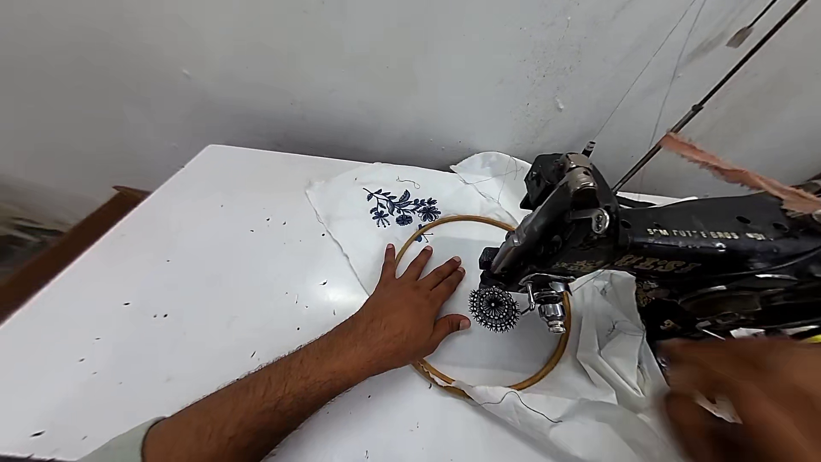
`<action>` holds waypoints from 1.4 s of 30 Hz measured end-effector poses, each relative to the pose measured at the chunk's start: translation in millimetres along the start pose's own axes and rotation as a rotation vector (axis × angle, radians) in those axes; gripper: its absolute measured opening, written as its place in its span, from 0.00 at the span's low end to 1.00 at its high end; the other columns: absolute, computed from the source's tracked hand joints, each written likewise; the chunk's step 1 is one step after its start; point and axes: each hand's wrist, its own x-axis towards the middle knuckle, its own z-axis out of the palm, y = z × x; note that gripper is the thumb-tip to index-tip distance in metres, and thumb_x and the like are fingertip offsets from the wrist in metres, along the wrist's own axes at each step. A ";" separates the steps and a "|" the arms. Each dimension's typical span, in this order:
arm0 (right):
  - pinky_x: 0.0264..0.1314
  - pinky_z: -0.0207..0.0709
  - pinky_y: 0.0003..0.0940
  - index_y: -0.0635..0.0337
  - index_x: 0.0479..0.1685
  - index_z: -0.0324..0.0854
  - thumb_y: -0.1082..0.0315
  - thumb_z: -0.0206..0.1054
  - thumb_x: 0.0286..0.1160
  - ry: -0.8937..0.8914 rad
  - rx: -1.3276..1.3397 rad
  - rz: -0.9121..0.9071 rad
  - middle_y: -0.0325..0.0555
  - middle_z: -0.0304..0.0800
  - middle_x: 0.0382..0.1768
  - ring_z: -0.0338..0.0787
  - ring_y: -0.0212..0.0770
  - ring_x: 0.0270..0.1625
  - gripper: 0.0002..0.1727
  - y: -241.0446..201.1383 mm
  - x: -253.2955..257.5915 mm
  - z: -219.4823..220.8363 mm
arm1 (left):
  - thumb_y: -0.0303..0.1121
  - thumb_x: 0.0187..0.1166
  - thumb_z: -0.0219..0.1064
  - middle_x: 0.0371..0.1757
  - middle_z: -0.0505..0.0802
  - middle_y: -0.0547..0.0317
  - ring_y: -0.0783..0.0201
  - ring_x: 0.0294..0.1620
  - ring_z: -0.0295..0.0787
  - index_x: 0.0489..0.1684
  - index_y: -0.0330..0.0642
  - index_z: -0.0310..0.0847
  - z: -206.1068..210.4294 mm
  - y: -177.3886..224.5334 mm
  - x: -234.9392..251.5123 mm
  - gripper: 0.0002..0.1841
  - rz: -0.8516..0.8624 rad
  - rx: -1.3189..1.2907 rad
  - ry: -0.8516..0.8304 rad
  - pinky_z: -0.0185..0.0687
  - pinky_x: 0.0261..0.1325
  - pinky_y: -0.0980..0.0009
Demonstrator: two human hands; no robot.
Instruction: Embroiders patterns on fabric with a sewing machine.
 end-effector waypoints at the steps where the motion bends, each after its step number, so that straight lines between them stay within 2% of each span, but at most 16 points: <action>1: 0.30 0.80 0.45 0.60 0.37 0.87 0.60 0.60 0.82 -0.017 -0.013 -0.012 0.54 0.91 0.31 0.91 0.52 0.33 0.15 -21.8 11.4 18.3 | 0.67 0.87 0.40 0.94 0.64 0.70 0.48 0.96 0.47 0.92 0.55 0.63 -0.3 -0.1 0.2 0.39 -0.004 0.003 -0.018 0.28 0.84 0.18; 3: 0.20 0.78 0.50 0.61 0.28 0.87 0.55 0.59 0.73 -0.083 -0.011 0.150 0.53 0.88 0.27 0.90 0.55 0.28 0.19 -34.6 35.3 58.6 | 0.66 0.88 0.40 0.94 0.63 0.70 0.49 0.97 0.46 0.93 0.56 0.61 -1.0 0.6 0.5 0.38 -0.008 0.011 -0.034 0.28 0.84 0.19; 4: 0.23 0.79 0.58 0.64 0.29 0.87 0.55 0.62 0.69 -0.173 -0.004 0.267 0.57 0.87 0.28 0.91 0.61 0.31 0.19 -29.7 47.7 72.4 | 0.66 0.88 0.39 0.94 0.63 0.71 0.49 0.97 0.46 0.93 0.56 0.61 -1.1 1.2 0.6 0.38 -0.011 0.011 -0.038 0.28 0.84 0.19; 6: 0.41 0.79 0.72 0.71 0.38 0.87 0.65 0.71 0.74 -0.341 0.060 0.492 0.70 0.89 0.37 0.91 0.72 0.44 0.14 -15.8 71.3 89.5 | 0.66 0.88 0.39 0.94 0.62 0.72 0.50 0.97 0.45 0.93 0.57 0.61 -0.6 2.4 0.4 0.38 -0.015 0.006 -0.040 0.27 0.85 0.19; 10: 0.68 0.68 0.73 0.79 0.57 0.83 0.70 0.72 0.79 -0.586 0.198 0.813 0.79 0.85 0.57 0.82 0.75 0.67 0.18 -5.0 97.1 99.1 | 0.64 0.89 0.38 0.93 0.65 0.74 0.51 0.97 0.48 0.91 0.58 0.64 2.2 2.4 1.2 0.36 0.000 0.001 -0.004 0.29 0.83 0.18; 12: 0.65 0.70 0.72 0.78 0.53 0.84 0.70 0.73 0.77 -0.608 0.144 0.779 0.79 0.86 0.54 0.84 0.76 0.65 0.16 -4.3 94.8 97.5 | 0.64 0.89 0.38 0.93 0.66 0.73 0.52 0.96 0.49 0.91 0.58 0.65 4.3 2.4 1.0 0.36 0.007 0.000 0.000 0.30 0.83 0.18; 18: 0.56 0.73 0.74 0.77 0.46 0.85 0.75 0.76 0.70 -0.421 0.096 0.618 0.78 0.87 0.47 0.87 0.76 0.57 0.12 6.1 73.9 107.3 | 0.64 0.89 0.37 0.93 0.67 0.74 0.51 0.96 0.51 0.91 0.59 0.66 3.9 1.3 0.9 0.36 0.018 0.023 0.021 0.31 0.83 0.18; 21: 0.49 0.78 0.67 0.70 0.40 0.87 0.71 0.75 0.74 -0.418 0.140 0.598 0.69 0.89 0.40 0.90 0.67 0.47 0.08 14.6 74.8 112.6 | 0.63 0.89 0.37 0.92 0.67 0.74 0.51 0.96 0.51 0.91 0.58 0.66 3.4 1.7 0.9 0.36 0.022 0.029 0.029 0.33 0.83 0.18; 25: 0.44 0.74 0.72 0.75 0.41 0.84 0.68 0.69 0.73 -0.195 0.087 0.513 0.75 0.87 0.40 0.89 0.75 0.50 0.13 8.1 65.0 115.9 | 0.63 0.89 0.37 0.92 0.68 0.73 0.50 0.95 0.53 0.90 0.57 0.67 4.6 0.8 1.2 0.36 0.035 0.033 0.053 0.34 0.82 0.17; 32: 0.48 0.76 0.75 0.74 0.41 0.86 0.72 0.72 0.70 -0.243 0.139 0.536 0.74 0.88 0.41 0.89 0.75 0.51 0.10 -8.0 65.8 108.0 | 0.63 0.89 0.38 0.92 0.67 0.73 0.50 0.96 0.51 0.90 0.57 0.66 1.8 1.1 1.5 0.36 0.038 0.034 0.028 0.33 0.83 0.18; 33: 0.45 0.78 0.73 0.72 0.38 0.86 0.72 0.71 0.70 -0.247 0.148 0.521 0.70 0.88 0.38 0.90 0.73 0.47 0.08 -16.7 62.8 97.7 | 0.64 0.89 0.38 0.93 0.66 0.74 0.51 0.96 0.51 0.90 0.58 0.66 1.0 1.3 1.7 0.36 0.036 0.033 0.020 0.32 0.83 0.18; 35: 0.28 0.81 0.55 0.62 0.34 0.88 0.61 0.62 0.71 -0.152 0.119 0.392 0.53 0.88 0.28 0.90 0.55 0.31 0.14 -25.8 49.9 68.9 | 0.64 0.89 0.37 0.93 0.66 0.75 0.52 0.96 0.50 0.91 0.59 0.66 0.5 0.5 1.6 0.36 0.026 0.025 0.007 0.31 0.84 0.18; 37: 0.18 0.76 0.41 0.60 0.31 0.88 0.57 0.59 0.80 0.045 0.105 0.346 0.45 0.86 0.21 0.85 0.40 0.20 0.18 -4.6 35.6 28.2 | 0.64 0.89 0.38 0.92 0.66 0.75 0.52 0.96 0.50 0.90 0.60 0.67 3.2 -1.6 0.7 0.35 0.030 0.017 0.027 0.33 0.85 0.20; 38: 0.18 0.72 0.41 0.63 0.30 0.84 0.55 0.57 0.84 0.145 0.029 0.369 0.48 0.84 0.20 0.82 0.40 0.19 0.22 21.4 30.6 10.9 | 0.64 0.89 0.38 0.91 0.68 0.74 0.52 0.95 0.52 0.89 0.60 0.69 6.2 -2.6 0.9 0.35 0.043 0.018 0.062 0.35 0.85 0.20; 40: 0.27 0.73 0.58 0.71 0.40 0.81 0.49 0.52 0.89 0.194 -0.141 0.518 0.62 0.84 0.27 0.84 0.58 0.27 0.29 89.8 34.0 -14.8 | 0.64 0.87 0.39 0.89 0.73 0.73 0.51 0.94 0.56 0.87 0.60 0.72 13.2 -4.1 2.6 0.35 0.069 0.027 0.133 0.39 0.84 0.20; 42: 0.43 0.72 0.79 0.76 0.47 0.80 0.48 0.51 0.88 0.002 -0.183 0.744 0.77 0.85 0.39 0.86 0.79 0.44 0.31 146.8 49.3 -32.7 | 0.66 0.86 0.37 0.88 0.75 0.72 0.49 0.93 0.59 0.85 0.61 0.74 17.4 -5.4 3.6 0.36 0.074 0.035 0.166 0.40 0.83 0.19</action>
